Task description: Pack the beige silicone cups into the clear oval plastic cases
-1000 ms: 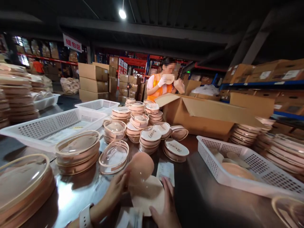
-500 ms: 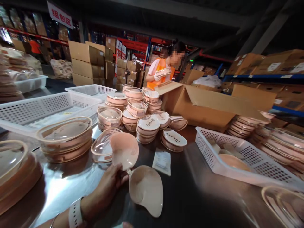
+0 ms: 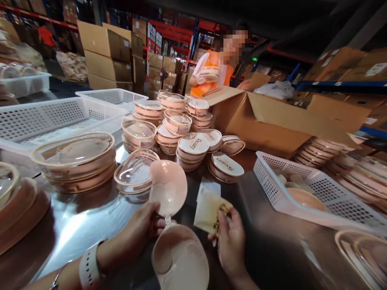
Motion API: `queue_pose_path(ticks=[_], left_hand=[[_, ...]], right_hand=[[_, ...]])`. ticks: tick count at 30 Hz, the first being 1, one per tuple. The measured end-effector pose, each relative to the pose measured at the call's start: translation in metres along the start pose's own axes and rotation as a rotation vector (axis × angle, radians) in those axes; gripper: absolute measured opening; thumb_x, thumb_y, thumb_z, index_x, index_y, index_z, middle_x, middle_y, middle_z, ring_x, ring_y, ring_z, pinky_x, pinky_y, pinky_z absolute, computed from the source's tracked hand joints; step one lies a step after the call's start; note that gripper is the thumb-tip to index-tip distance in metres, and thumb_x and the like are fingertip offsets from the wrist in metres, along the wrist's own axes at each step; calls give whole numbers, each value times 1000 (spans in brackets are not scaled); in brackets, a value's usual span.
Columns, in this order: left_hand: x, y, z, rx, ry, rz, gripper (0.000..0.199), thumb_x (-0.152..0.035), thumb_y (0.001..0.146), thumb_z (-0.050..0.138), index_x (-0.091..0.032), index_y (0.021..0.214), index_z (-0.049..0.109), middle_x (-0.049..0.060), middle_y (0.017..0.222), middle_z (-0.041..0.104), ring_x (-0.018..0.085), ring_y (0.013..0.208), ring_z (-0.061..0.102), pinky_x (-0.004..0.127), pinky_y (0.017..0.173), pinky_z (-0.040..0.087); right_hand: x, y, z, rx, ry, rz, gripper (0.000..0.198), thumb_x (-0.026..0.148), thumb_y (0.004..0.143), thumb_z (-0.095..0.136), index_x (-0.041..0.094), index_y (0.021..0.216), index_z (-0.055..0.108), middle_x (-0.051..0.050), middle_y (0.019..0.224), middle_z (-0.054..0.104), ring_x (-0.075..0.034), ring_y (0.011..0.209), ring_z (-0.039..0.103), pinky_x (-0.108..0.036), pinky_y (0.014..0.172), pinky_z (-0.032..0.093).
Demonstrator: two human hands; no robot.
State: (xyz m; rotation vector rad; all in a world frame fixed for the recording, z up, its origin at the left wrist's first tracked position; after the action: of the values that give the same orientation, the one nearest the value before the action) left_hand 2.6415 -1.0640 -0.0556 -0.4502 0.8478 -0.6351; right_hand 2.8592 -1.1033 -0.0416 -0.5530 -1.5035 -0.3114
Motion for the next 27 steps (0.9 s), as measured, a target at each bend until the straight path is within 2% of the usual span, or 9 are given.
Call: queue_pose_path(ticks=[3,7,10,13,16,18,21,24,27], left_hand=[[8,-1,-1,35,56,-53,23,-36,79,64,-20,82,49,2,58,65,21,58,69,27,56,53],[14,0,-5,89,60,-32,34,-40,69,76,-20,82,51,-1,56,62,24,66,72,31,64,55],[16,0,-3,135,46,-19,39,-42,68,78,-18,87,55,2,67,68,24,72,73,31,67,54],[16,-3,2,202,60,-38,49,-50,63,84,-20,82,50,4,73,71,25,77,73,31,70,53],[15,-7,6,275,82,-57,57,-60,63,83,-21,82,47,5,79,72,26,82,74,34,77,54],[13,-9,7,300,82,-39,55,-62,68,80,-21,84,47,4,76,71,26,83,73,34,79,53],[12,-10,8,333,83,-27,48,-59,77,73,-21,85,46,0,68,67,23,81,72,31,77,51],[16,-11,8,380,70,-42,39,-55,87,64,-20,89,47,1,73,67,21,78,71,30,76,49],[20,-12,8,409,46,-47,35,-52,93,58,-19,92,50,1,74,66,16,69,66,30,74,49]], right_hand=[[6,21,3,13,127,56,83,55,55,89,21,120,50,2,79,71,-11,47,59,-17,38,40],[10,33,-1,48,147,29,61,45,52,92,14,97,65,-6,84,75,-18,72,70,-26,64,58],[19,29,-13,-82,128,-129,53,54,61,86,16,91,64,-3,80,73,-16,64,67,-21,48,54],[26,19,-15,-105,46,-276,46,59,78,72,18,95,60,-1,82,70,-15,57,66,-21,35,50],[34,5,-15,-79,-94,-530,29,46,92,62,19,103,61,-4,89,74,-18,63,73,-28,52,63],[40,-7,-12,7,-251,-765,22,29,94,61,20,114,63,-8,102,76,-22,82,76,-32,72,66],[45,-25,-5,193,-420,-1032,44,14,90,61,24,133,57,-10,124,70,-26,112,69,-39,93,61],[43,-34,-6,285,-401,-1130,56,10,89,62,25,141,50,-10,131,66,-29,120,64,-45,98,58],[28,-31,-10,289,-367,-1082,55,21,92,62,26,143,43,-12,136,62,-32,125,60,-51,97,58]])
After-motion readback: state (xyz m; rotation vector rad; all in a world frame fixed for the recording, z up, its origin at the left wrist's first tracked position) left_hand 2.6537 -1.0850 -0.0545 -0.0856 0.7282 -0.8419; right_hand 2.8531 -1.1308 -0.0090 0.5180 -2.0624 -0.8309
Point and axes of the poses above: each hand's wrist, its own y-axis towards the middle knuckle, its own z-axis out of the palm, x = y × z, the point moved 6 cm from there along y, towards the middle knuckle
